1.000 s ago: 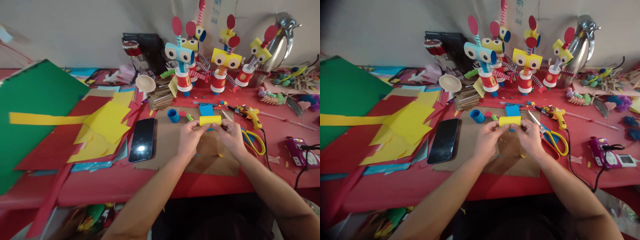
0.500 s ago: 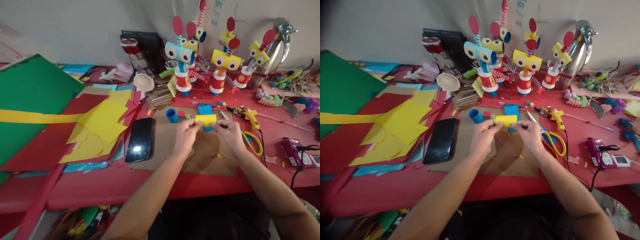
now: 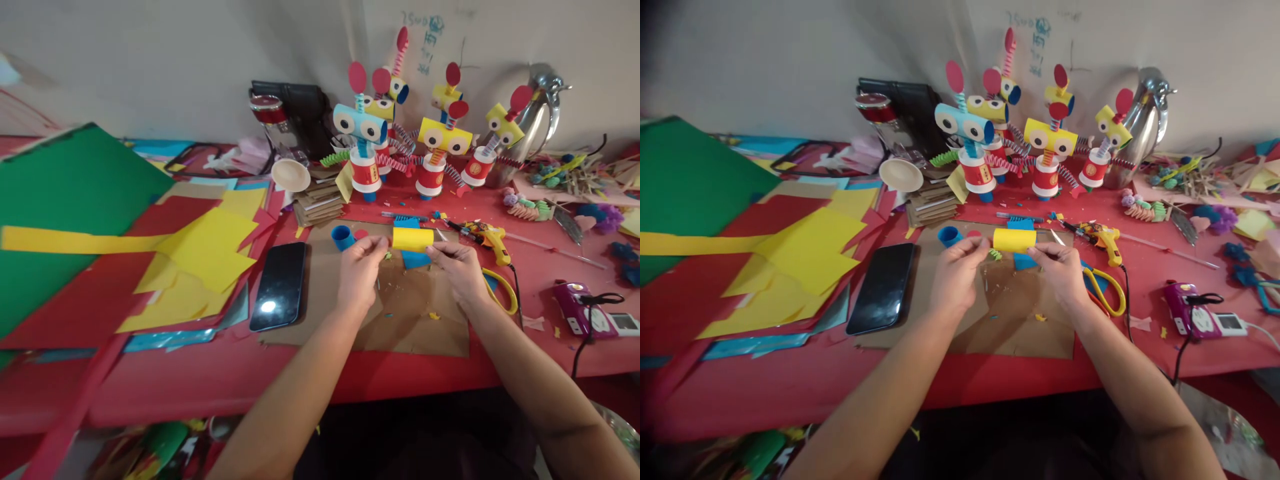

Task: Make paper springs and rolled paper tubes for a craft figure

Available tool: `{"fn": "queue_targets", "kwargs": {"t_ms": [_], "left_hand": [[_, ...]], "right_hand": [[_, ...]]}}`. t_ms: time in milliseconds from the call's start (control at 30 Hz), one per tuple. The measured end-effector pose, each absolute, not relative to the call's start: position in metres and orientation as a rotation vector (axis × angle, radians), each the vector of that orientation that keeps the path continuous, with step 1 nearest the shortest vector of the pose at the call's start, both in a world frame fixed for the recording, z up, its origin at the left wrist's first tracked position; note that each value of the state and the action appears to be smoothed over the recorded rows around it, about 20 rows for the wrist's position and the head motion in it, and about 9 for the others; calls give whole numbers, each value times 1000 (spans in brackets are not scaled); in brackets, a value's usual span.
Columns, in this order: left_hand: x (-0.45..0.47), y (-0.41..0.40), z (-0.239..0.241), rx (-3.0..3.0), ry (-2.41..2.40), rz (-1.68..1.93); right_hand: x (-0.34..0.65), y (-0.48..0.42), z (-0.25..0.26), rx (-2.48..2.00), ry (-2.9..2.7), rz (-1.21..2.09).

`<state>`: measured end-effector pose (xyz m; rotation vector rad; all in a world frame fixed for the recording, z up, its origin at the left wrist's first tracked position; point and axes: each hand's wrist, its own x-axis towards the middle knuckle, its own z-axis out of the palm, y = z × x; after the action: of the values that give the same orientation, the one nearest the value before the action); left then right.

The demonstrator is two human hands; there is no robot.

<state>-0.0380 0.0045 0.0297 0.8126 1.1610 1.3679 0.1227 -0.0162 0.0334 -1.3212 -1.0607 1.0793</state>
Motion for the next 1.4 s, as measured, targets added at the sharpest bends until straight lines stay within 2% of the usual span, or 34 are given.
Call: {"fn": "queue_targets", "kwargs": {"t_ms": [67, 167, 333, 667, 833, 1067, 1233, 1400], "left_hand": [[-38, 4, 33, 708, 1079, 1408], [-38, 0, 40, 622, 871, 1275], [-35, -6, 42, 791, 779, 1268], [-35, -5, 38, 892, 718, 1330], [-33, -7, 38, 868, 742, 1303], [-35, -3, 38, 592, 799, 1228], [-35, 0, 37, 483, 876, 1156], [-34, -5, 33, 641, 924, 1134]], "right_hand": [[124, -16, 33, -1286, -1092, 1011], [124, -17, 31, -1238, -1248, 858], [121, -21, 28, -1251, -1423, 594], [121, -27, 38, -1171, -1136, 959], [117, -29, 42, -1152, -1174, 921], [118, -24, 38, -1165, -905, 913], [118, -24, 38, -1080, -1090, 989], [115, -25, 37, -1163, -1302, 1076]]}}
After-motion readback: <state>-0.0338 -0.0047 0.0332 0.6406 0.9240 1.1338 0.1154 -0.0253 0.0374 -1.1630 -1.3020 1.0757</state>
